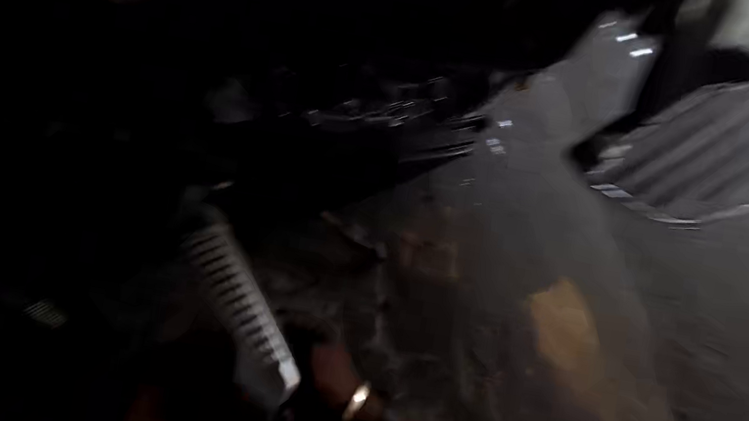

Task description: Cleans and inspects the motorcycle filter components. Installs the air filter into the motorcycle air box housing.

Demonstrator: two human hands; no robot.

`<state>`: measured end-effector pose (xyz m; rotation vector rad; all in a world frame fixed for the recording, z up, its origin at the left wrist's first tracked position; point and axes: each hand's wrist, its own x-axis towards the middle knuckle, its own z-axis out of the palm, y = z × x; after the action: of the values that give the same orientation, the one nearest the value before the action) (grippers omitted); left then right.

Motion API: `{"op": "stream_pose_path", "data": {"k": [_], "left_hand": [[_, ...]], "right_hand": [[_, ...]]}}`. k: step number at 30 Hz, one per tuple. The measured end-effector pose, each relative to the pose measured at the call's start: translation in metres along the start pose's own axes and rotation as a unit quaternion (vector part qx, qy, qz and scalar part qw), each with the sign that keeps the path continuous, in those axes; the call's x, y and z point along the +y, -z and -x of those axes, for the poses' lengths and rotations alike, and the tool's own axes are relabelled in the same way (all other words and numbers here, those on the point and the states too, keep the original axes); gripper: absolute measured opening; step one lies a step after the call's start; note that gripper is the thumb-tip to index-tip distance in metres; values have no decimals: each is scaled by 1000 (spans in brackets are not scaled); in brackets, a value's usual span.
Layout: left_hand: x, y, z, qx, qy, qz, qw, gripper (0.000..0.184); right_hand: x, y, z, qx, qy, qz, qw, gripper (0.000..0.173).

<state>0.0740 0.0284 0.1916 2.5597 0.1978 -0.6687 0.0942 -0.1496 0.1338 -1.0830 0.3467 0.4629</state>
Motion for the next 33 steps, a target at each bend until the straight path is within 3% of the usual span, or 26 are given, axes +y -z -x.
{"op": "stream_pose_path", "data": {"k": [2,4,5,8,10,14,17,19,22,24,28,33], "left_hand": [[-36,-18,-15,52,-27,11,998,52],[-58,-29,-22,95,-38,21,995,48],[-63,-31,-22,99,-40,39,994,47],[-67,-31,-22,102,-38,57,992,47],[-70,-29,-22,106,-28,51,993,49],[-79,-31,-23,131,-91,39,986,48],[-87,-30,-23,157,-132,34,978,49],[-94,-30,-21,160,-151,37,975,49],[-98,-32,-17,164,-167,38,971,47],[-101,-33,-17,167,-169,48,970,47],[-102,-33,-14,170,-173,51,969,47],[-97,-35,-7,163,-168,40,971,48]], "right_hand": [[-16,7,-3,-32,102,28,994,33],[-21,26,-16,-14,249,184,951,27],[-21,36,-21,17,272,261,926,23],[-3,53,-29,123,180,346,913,20],[18,50,-31,132,162,362,908,22],[69,11,-21,10,106,326,939,41],[118,-6,-15,-41,196,377,904,40],[136,5,-19,-46,261,410,873,31],[142,36,-28,-70,328,469,817,38],[134,57,-30,-66,304,512,801,40],[123,88,-37,-71,106,542,831,34],[117,55,-29,0,75,507,859,18]]}}
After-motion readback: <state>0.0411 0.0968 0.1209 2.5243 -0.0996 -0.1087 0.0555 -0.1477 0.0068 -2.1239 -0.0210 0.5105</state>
